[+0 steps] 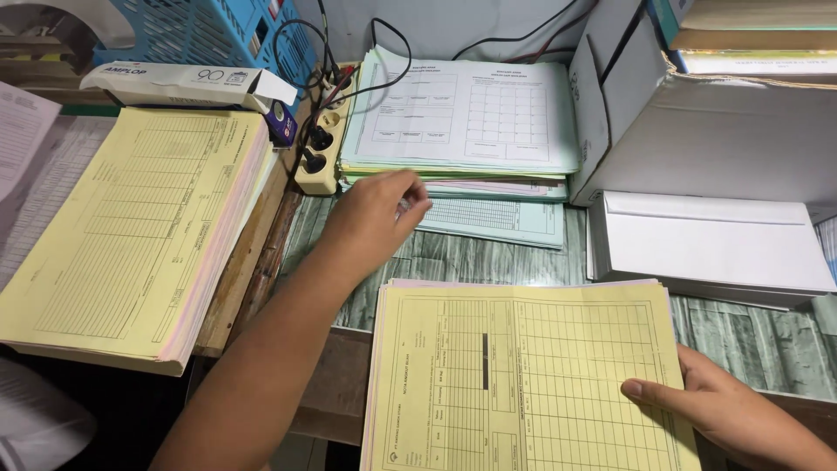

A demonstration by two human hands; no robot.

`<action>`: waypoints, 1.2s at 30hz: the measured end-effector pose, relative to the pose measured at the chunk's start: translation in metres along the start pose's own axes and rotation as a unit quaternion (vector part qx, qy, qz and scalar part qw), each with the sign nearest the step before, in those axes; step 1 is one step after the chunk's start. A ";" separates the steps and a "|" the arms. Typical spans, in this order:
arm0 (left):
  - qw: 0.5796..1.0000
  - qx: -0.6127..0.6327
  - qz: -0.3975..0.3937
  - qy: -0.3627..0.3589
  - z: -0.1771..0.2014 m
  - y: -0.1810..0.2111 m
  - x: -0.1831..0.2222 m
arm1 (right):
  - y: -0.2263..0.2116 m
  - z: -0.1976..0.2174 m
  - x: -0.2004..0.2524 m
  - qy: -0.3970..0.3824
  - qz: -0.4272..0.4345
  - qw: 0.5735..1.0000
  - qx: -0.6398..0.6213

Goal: Sorting, folding, and organizing various printed forms and envelopes on a desk.

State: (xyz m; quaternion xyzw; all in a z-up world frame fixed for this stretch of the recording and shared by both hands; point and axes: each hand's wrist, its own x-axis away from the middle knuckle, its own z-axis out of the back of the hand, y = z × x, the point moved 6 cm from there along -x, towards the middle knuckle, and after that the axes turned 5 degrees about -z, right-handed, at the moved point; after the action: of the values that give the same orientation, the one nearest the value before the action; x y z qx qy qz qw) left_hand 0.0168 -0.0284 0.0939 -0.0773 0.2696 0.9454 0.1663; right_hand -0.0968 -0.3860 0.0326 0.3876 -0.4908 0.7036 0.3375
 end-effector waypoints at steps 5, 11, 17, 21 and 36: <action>0.997 -0.013 -0.069 0.026 -0.018 -0.019 -0.070 | 0.003 0.003 -0.005 0.003 -0.002 1.000 0.013; 0.994 0.059 -0.056 -0.071 -0.022 -0.027 -0.100 | 0.011 0.009 -0.018 -0.002 -0.006 1.000 -0.008; 0.994 0.069 -0.067 -0.056 -0.030 -0.042 -0.100 | 0.001 0.003 0.001 0.017 -0.037 0.999 -0.001; 0.994 0.053 -0.038 -0.088 -0.032 -0.040 -0.097 | 0.004 0.004 0.002 0.042 -0.070 0.996 0.022; 0.994 0.039 -0.080 -0.071 -0.034 -0.041 -0.101 | 0.027 0.014 -0.033 0.013 0.030 0.999 -0.007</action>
State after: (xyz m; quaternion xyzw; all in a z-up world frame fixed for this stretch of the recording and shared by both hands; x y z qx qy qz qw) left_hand 0.1277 -0.0419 0.0694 -0.0252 0.2867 0.9208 0.2631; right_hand -0.1014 -0.4102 -0.0046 0.3609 -0.5025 0.7152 0.3251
